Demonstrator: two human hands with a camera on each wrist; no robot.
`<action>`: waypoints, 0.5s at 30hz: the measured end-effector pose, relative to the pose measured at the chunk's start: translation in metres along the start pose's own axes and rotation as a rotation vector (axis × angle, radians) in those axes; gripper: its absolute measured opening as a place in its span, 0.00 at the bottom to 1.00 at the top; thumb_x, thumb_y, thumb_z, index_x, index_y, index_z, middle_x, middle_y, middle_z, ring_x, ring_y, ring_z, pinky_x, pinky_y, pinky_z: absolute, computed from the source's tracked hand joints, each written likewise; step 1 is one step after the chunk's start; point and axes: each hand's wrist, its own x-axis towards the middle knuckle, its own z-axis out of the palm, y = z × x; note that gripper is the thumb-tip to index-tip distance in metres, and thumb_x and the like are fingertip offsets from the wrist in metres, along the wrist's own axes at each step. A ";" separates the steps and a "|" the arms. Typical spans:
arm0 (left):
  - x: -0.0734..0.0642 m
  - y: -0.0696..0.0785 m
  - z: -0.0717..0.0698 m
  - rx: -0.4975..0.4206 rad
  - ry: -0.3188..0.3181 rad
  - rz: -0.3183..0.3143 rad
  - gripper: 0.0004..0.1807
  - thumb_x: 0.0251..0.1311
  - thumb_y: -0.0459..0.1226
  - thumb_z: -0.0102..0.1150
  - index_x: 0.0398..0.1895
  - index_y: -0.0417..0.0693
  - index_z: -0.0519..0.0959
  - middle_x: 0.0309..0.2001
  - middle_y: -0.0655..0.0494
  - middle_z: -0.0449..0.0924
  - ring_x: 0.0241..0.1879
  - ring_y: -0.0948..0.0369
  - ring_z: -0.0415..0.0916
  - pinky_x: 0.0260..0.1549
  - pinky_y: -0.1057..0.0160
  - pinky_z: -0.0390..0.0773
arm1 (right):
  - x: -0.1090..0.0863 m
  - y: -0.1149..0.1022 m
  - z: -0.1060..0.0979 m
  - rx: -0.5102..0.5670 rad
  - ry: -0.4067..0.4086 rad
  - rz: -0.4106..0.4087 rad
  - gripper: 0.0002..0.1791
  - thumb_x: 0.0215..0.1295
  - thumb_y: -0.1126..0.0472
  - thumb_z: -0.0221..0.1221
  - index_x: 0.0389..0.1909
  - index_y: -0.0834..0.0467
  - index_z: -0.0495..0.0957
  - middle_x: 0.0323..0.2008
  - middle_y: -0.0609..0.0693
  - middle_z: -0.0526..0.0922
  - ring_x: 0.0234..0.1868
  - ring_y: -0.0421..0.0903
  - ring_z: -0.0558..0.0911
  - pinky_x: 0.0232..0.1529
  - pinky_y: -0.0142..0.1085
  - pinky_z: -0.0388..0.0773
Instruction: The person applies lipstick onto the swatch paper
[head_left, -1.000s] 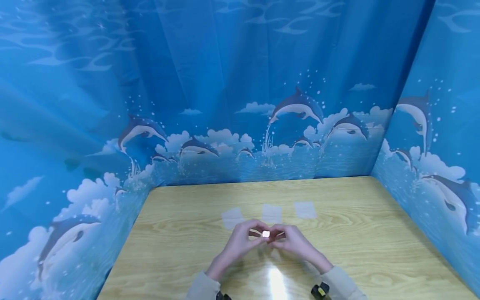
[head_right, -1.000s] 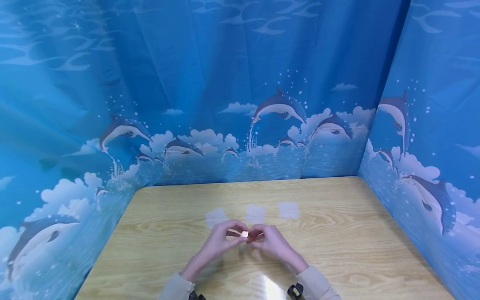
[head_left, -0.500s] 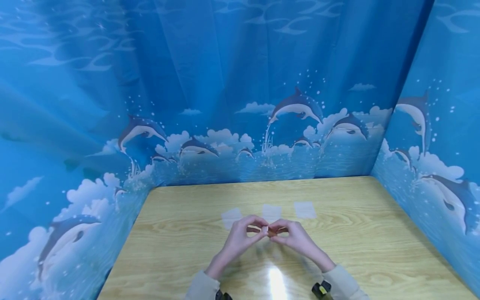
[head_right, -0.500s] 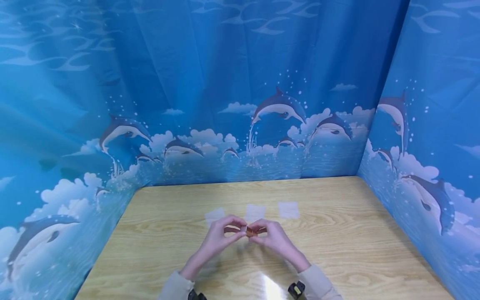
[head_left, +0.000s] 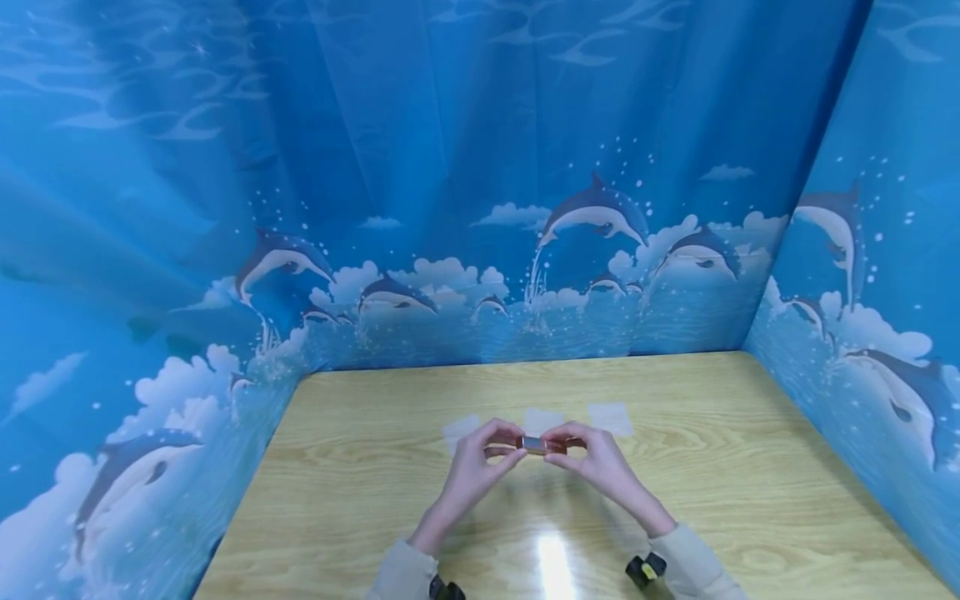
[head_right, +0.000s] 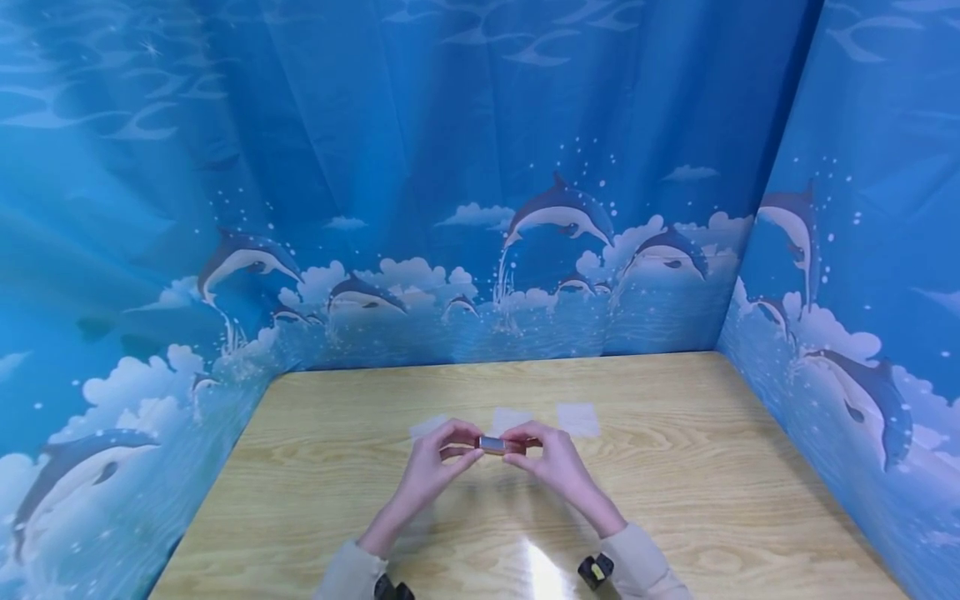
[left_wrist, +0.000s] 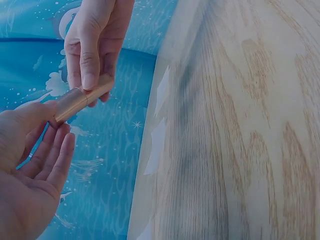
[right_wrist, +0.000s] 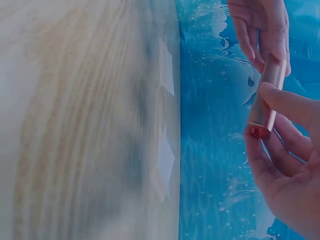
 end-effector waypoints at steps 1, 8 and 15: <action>0.000 0.000 0.000 -0.003 0.003 -0.009 0.14 0.59 0.31 0.71 0.47 0.45 0.82 0.46 0.50 0.86 0.47 0.53 0.85 0.46 0.63 0.86 | 0.001 0.000 -0.001 0.002 0.005 -0.004 0.14 0.58 0.63 0.72 0.46 0.54 0.86 0.40 0.45 0.88 0.39 0.38 0.84 0.49 0.44 0.86; 0.002 -0.004 -0.003 -0.064 0.020 -0.014 0.14 0.59 0.27 0.69 0.47 0.38 0.80 0.46 0.44 0.84 0.48 0.48 0.84 0.46 0.58 0.87 | 0.006 -0.005 -0.002 0.006 0.038 -0.037 0.15 0.57 0.64 0.73 0.46 0.53 0.86 0.41 0.45 0.87 0.41 0.44 0.86 0.49 0.39 0.86; 0.002 -0.009 -0.005 -0.064 0.016 -0.029 0.14 0.59 0.26 0.68 0.48 0.37 0.80 0.47 0.43 0.83 0.49 0.48 0.84 0.47 0.60 0.86 | 0.010 -0.009 -0.003 0.001 0.058 -0.074 0.15 0.56 0.66 0.73 0.45 0.53 0.87 0.40 0.43 0.87 0.42 0.43 0.85 0.46 0.36 0.86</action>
